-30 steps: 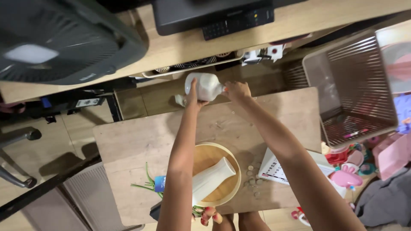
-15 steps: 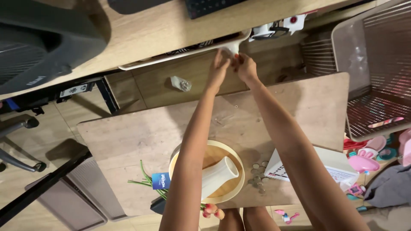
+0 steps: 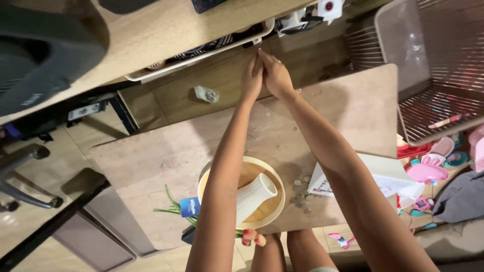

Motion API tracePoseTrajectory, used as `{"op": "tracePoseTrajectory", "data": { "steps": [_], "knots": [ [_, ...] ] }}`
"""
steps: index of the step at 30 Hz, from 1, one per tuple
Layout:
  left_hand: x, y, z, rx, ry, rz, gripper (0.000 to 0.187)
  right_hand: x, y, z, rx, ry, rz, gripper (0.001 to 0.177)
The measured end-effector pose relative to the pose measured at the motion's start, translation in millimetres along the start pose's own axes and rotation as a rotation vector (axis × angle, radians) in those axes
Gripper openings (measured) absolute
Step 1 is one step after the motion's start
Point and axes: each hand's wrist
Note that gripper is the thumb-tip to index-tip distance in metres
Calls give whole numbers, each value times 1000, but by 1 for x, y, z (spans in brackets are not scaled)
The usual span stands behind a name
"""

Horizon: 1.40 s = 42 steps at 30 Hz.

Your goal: Tidying a workspace and arranging flowers in a vase.

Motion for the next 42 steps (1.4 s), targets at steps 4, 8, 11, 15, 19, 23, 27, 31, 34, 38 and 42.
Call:
{"op": "tracePoseTrajectory", "data": {
  "steps": [4, 8, 11, 15, 19, 23, 27, 31, 34, 38, 42],
  "knots": [
    [-29, 21, 41, 156, -19, -129, 49, -31, -14, 33, -262, 58, 113, 59],
    [-68, 81, 91, 419, -55, -249, 51, -79, -70, 68, -292, -30, 164, 78],
    [-99, 133, 140, 603, -90, -289, 55, -108, -108, 99, -277, -52, 269, 78],
    [-145, 198, 205, 784, -102, -476, 61, -159, -173, 154, -267, -53, 387, 79],
    [-195, 245, 282, 885, -72, -623, 59, -202, -218, 233, -238, 72, 321, 79],
    [-240, 285, 362, 1014, -51, -788, 57, -228, -244, 308, -248, 68, 324, 83],
    [-266, 302, 402, 1138, 0, -848, 58, -245, -281, 350, -254, 26, 486, 90],
    [-304, 315, 448, 1163, 45, -899, 59, -252, -317, 363, -438, 54, 522, 87],
    [-339, 329, 475, 1159, 55, -995, 62, -263, -383, 390, -458, 29, 426, 71],
    [-387, 325, 497, 1096, 79, -1055, 70, -233, -406, 394, -639, -8, 443, 58],
    [-433, 314, 514, 972, 77, -1026, 82, -180, -411, 373, -813, -84, 469, 57]
  ]
}}
Point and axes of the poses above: each hand's wrist, its own z-axis away from the middle knuckle, its own x-axis out of the palm, y = z × x, and after that the axes turned 11 degrees about y, right-handed
